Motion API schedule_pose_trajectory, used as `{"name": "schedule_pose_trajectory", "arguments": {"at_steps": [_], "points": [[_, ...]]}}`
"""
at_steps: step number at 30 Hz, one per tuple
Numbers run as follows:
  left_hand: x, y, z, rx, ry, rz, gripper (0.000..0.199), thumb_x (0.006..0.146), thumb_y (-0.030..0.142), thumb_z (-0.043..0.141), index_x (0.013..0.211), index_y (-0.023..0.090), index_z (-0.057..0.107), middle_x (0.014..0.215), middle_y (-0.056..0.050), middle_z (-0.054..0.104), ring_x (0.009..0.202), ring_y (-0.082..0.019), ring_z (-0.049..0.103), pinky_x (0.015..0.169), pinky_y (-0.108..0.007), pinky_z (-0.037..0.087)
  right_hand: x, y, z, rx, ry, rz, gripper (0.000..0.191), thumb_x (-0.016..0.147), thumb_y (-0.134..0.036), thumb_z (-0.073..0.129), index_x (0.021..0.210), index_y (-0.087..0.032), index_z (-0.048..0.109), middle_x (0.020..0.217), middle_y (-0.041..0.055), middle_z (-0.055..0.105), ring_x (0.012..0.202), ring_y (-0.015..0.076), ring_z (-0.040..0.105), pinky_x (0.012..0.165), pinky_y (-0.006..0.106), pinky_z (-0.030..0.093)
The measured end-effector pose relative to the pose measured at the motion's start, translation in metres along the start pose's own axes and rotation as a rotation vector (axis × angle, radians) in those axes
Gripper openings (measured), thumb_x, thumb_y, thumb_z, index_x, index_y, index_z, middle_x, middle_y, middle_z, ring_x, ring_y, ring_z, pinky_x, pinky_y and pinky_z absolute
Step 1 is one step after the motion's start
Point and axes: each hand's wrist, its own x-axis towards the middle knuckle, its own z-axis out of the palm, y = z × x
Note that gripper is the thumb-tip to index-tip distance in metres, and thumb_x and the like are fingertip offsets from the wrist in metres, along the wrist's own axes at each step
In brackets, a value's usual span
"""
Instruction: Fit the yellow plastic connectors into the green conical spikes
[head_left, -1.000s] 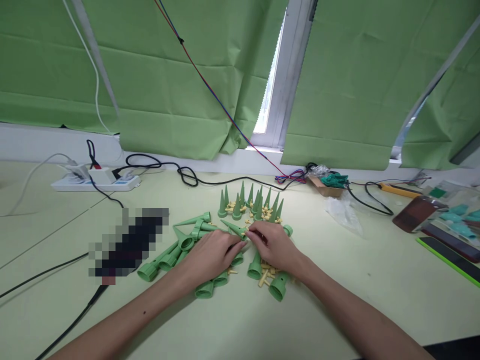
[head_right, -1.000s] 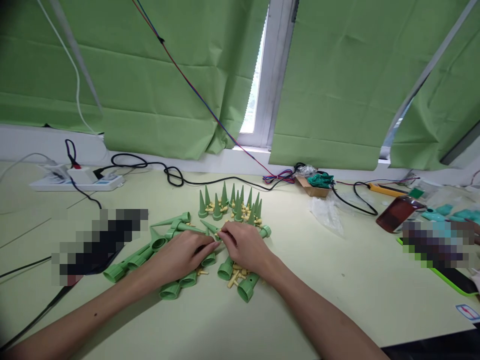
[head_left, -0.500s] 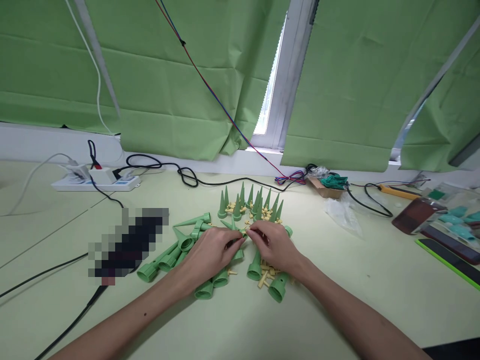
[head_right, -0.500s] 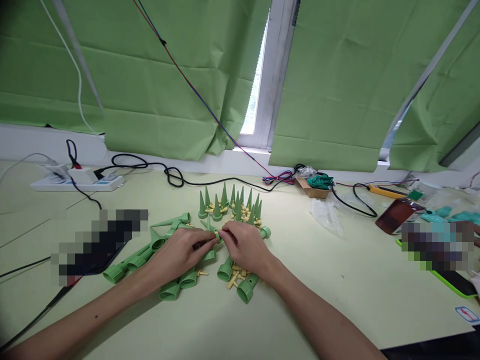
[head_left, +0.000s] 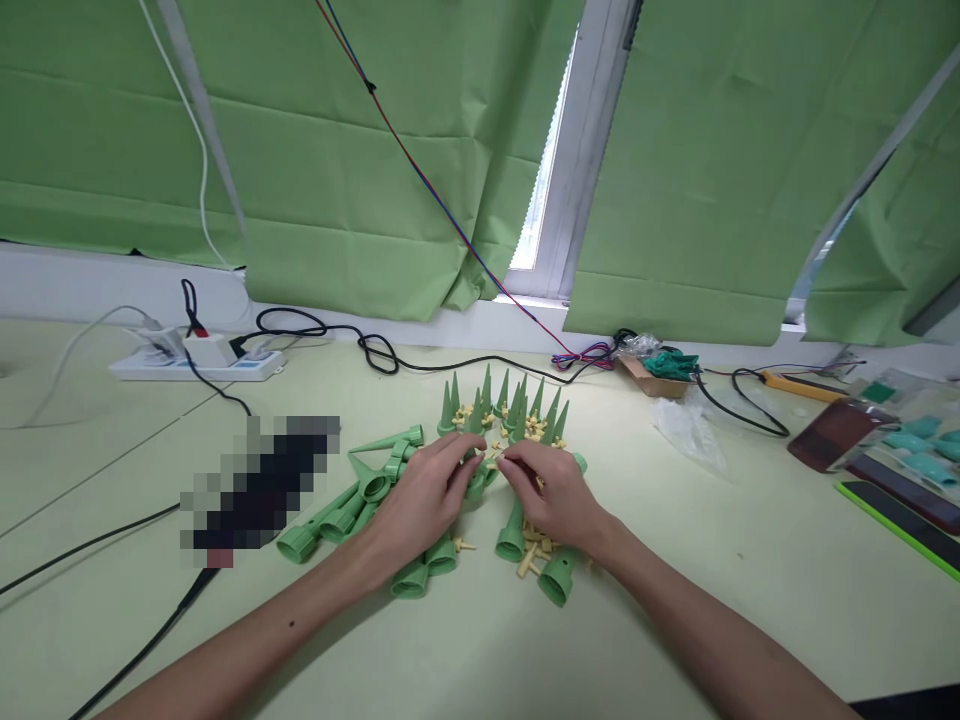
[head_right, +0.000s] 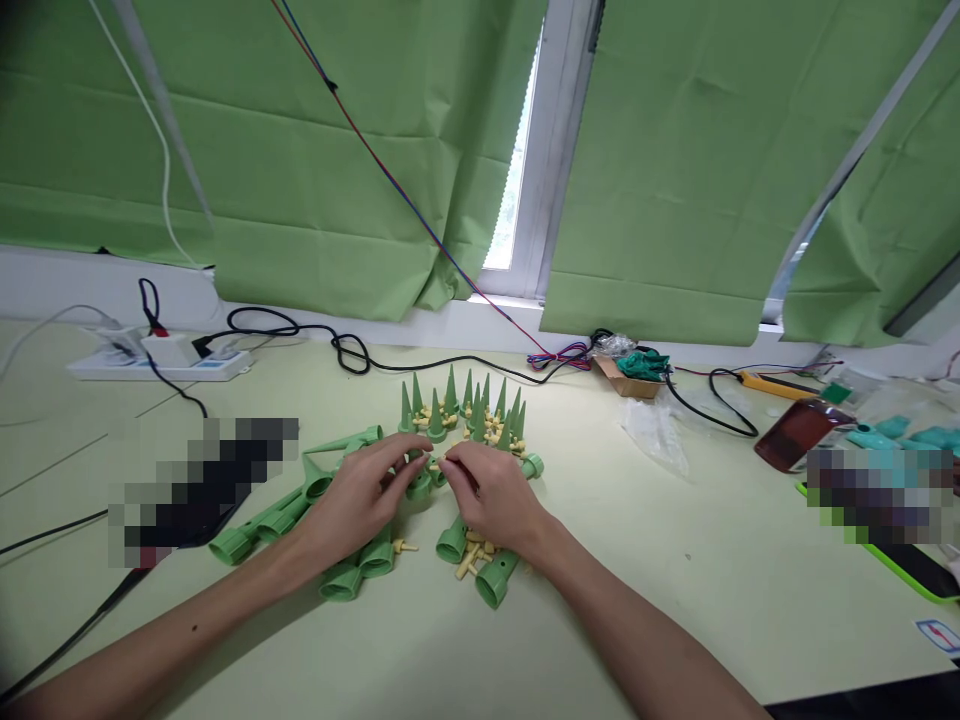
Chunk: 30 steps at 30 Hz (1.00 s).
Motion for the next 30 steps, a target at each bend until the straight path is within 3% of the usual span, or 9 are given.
{"name": "schedule_pose_trajectory", "arguments": {"at_steps": [10, 30], "points": [[-0.0015, 0.0048, -0.0009, -0.006, 0.06, 0.032, 0.016, 0.097, 0.025, 0.046, 0.104, 0.021, 0.059, 0.096, -0.003, 0.066, 0.079, -0.015, 0.062, 0.071, -0.026, 0.051, -0.0024, -0.0029, 0.0012, 0.0, -0.103, 0.021, 0.015, 0.097, -0.02, 0.045, 0.087, -0.019, 0.056, 0.07, 0.0003, 0.055, 0.06, 0.013, 0.048, 0.058, 0.025, 0.038], [-0.003, 0.0068, -0.0006, 0.01, 0.056, 0.064, 0.016, 0.098, 0.022, 0.045, 0.105, 0.02, 0.059, 0.09, -0.003, 0.062, 0.077, -0.013, 0.059, 0.067, -0.023, 0.047, -0.0037, -0.0043, 0.0026, 0.01, -0.093, 0.023, 0.015, 0.096, -0.019, 0.045, 0.084, -0.019, 0.054, 0.069, 0.0006, 0.054, 0.061, 0.0134, 0.049, 0.059, 0.025, 0.038]]}}
